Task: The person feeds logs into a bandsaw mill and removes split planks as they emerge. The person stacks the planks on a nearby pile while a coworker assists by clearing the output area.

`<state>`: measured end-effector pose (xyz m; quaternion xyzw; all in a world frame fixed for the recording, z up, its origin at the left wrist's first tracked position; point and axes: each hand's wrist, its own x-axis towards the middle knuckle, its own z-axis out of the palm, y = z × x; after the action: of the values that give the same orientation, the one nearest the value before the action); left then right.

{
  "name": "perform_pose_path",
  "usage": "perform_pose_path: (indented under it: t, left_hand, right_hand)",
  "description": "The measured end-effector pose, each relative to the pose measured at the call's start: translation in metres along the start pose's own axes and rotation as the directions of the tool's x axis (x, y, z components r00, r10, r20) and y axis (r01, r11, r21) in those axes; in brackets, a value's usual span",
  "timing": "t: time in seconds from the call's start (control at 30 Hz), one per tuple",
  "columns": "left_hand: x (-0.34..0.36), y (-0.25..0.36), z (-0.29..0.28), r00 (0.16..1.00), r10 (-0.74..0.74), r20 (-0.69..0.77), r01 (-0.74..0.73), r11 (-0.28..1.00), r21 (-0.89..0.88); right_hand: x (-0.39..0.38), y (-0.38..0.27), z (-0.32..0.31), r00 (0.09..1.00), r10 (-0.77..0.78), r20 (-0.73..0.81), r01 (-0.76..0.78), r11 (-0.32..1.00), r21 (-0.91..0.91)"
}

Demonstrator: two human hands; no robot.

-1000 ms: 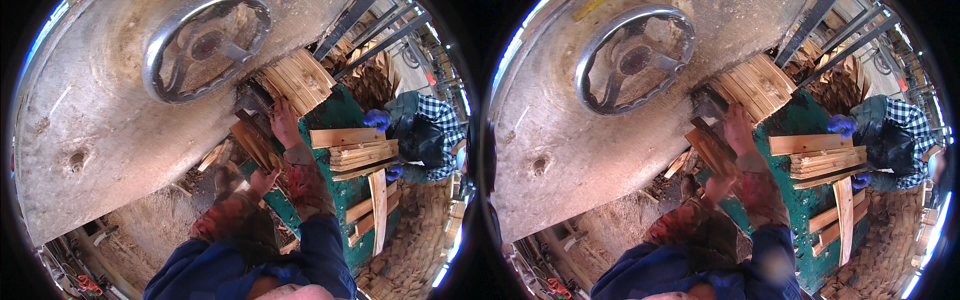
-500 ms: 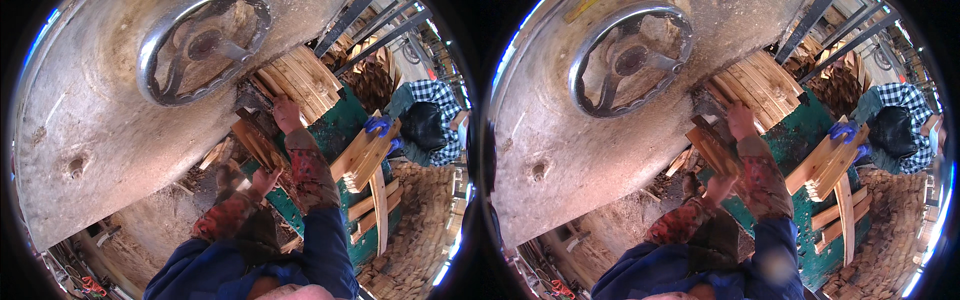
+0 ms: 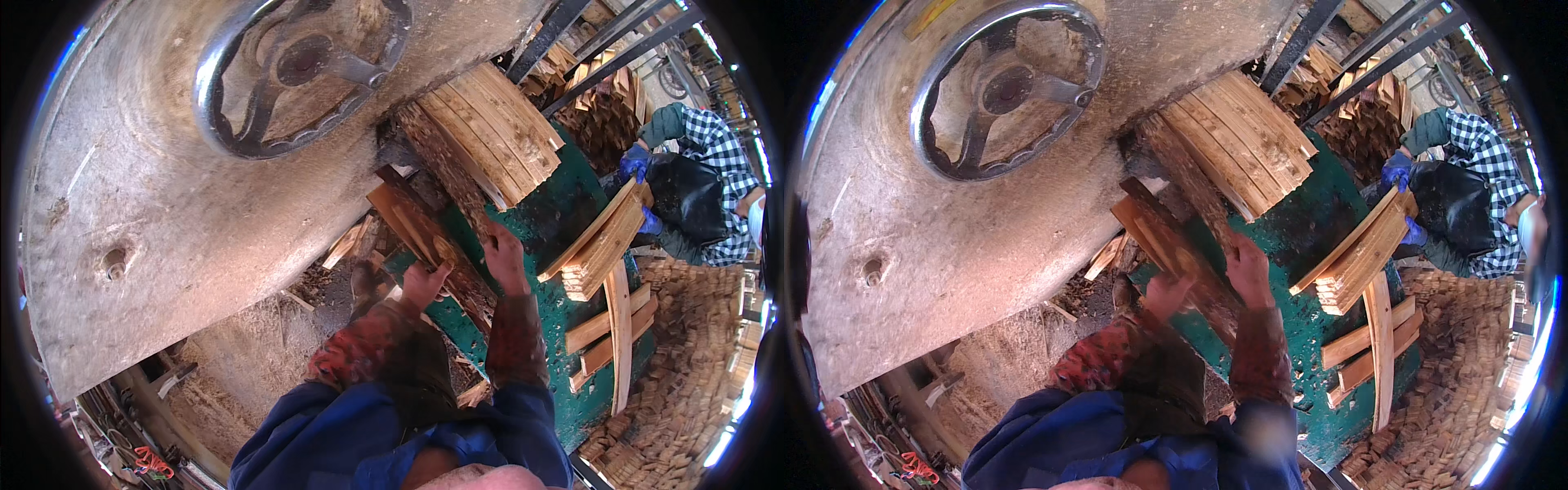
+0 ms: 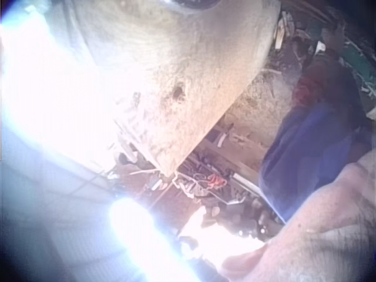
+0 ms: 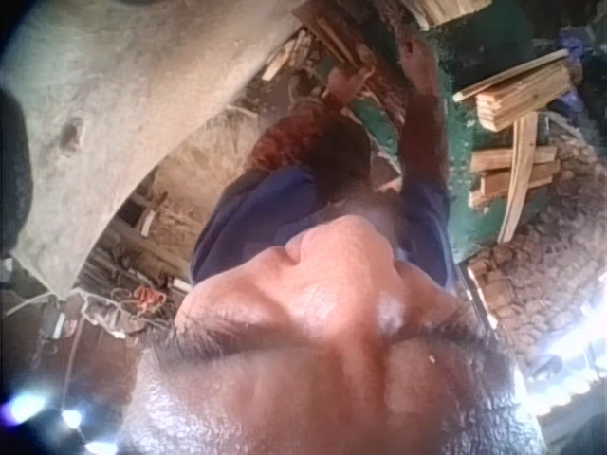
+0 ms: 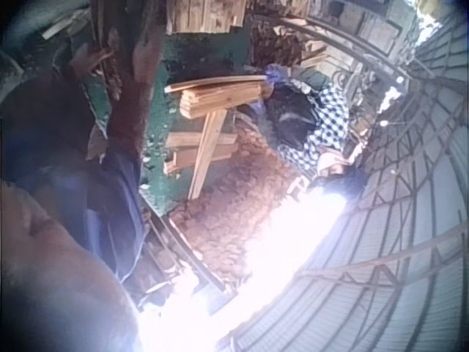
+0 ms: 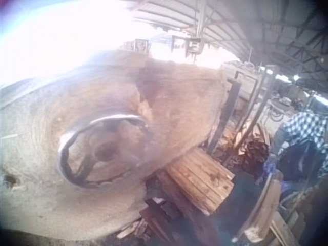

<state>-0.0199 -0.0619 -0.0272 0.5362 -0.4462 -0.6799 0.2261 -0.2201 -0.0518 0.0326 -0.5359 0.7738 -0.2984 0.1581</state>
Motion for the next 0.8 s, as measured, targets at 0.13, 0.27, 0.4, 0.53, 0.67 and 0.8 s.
perform_pose_path:
  t: [0.13, 0.27, 0.4, 0.53, 0.67, 0.8]
  left_hand:
    - [0.002, -0.004, 0.001, 1.0, 0.031, 0.003, -0.031, 0.999, 0.013]
    - [-0.005, 0.013, -0.005, 0.998, -0.026, 0.064, 0.022, 0.997, 0.068]
    - [-0.001, 0.005, -0.005, 0.996, 0.086, 0.006, -0.086, 0.993, 0.082]
    - [0.001, 0.003, -0.01, 0.988, -0.127, 0.087, 0.143, 0.965, -0.22]
    - [-0.003, 0.007, -0.015, 0.973, -0.171, 0.156, 0.21, 0.936, -0.282]
    - [-0.01, 0.027, -0.005, 0.993, -0.071, 0.095, 0.081, 0.99, -0.114]
  right_hand:
    - [-0.051, 0.004, -0.027, 0.996, 0.078, -0.05, -0.067, 0.979, 0.192]
    - [-0.101, 0.012, -0.062, 0.974, 0.214, 0.079, -0.224, 0.961, 0.162]
    - [-0.14, 0.016, -0.084, 0.93, 0.333, 0.157, -0.363, 0.9, 0.243]
    - [-0.166, 0.031, -0.085, 0.888, 0.388, 0.247, -0.452, 0.833, 0.318]
    - [-0.164, 0.017, -0.089, 0.821, 0.427, 0.378, -0.543, 0.789, 0.287]
    - [-0.152, 0.01, -0.097, 0.825, 0.386, 0.413, -0.494, 0.847, 0.194]
